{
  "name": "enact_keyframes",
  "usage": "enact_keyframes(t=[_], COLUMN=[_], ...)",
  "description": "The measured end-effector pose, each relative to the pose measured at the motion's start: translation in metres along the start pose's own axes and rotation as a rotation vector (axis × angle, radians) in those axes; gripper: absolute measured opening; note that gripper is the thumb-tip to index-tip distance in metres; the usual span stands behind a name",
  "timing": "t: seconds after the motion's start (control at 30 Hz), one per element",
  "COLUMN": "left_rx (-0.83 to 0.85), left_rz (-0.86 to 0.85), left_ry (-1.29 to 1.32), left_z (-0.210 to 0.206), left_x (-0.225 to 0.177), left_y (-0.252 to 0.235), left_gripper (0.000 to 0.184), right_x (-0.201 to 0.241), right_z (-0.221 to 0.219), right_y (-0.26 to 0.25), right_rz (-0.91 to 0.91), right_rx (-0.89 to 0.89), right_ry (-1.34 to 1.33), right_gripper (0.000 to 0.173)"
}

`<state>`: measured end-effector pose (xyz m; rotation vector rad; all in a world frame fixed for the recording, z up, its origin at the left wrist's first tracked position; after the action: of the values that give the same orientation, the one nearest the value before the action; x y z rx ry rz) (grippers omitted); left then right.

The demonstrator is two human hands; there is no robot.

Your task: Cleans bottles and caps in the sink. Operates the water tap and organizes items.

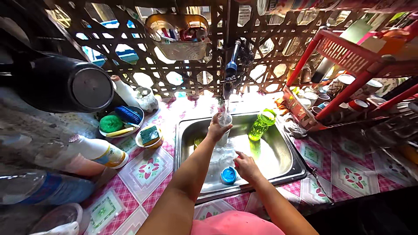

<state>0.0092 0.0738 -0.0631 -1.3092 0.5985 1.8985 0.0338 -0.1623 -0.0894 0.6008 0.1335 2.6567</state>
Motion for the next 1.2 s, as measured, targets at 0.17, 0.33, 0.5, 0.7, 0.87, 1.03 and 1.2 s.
enact_keyframes(t=[0.17,0.33,0.5,0.7,0.87,1.03,1.2], left_rx=[-0.007,-0.009,0.027,0.024,0.011,0.009,0.000], left_rz=[0.019,0.044,0.092,0.100,0.100,0.083,0.037], left_ry=[-0.077,-0.107,-0.152,-0.125,-0.110,-0.100,-0.031], left_z=[0.001,0.004,0.005,0.005,0.005,0.004,0.005], left_x=[-0.007,-0.013,-0.015,-0.013,-0.011,-0.014,-0.010], left_y=[0.002,0.004,0.002,0.006,0.007,0.009,0.010], left_gripper=[0.108,0.105,0.102,0.100,0.100,0.099,0.100], right_x=[0.002,-0.001,-0.005,-0.007,-0.014,-0.017,-0.012], right_z=[0.001,0.015,0.008,0.007,0.004,0.004,0.047], right_y=[0.008,0.007,0.009,0.008,0.012,0.015,0.015], right_rz=[-0.028,-0.062,-0.031,-0.019,-0.008,-0.013,0.061], right_rx=[-0.076,0.092,0.015,0.023,0.036,0.139,0.008], right_ry=[0.014,-0.021,-0.013,-0.077,-0.086,-0.121,-0.355], right_gripper=[0.031,0.034,0.033,0.034,0.033,0.036,0.039])
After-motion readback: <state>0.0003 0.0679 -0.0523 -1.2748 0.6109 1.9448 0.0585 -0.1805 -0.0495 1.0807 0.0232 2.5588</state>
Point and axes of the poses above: each hand's wrist, its own y-axis away from the middle knuckle, its own z-axis out of the back of the hand, x = y × z, the point moved 1 cm from there along -y, towards the middle knuckle, and after that the axes turned 2 degrees about x, right-handed, at the moved point
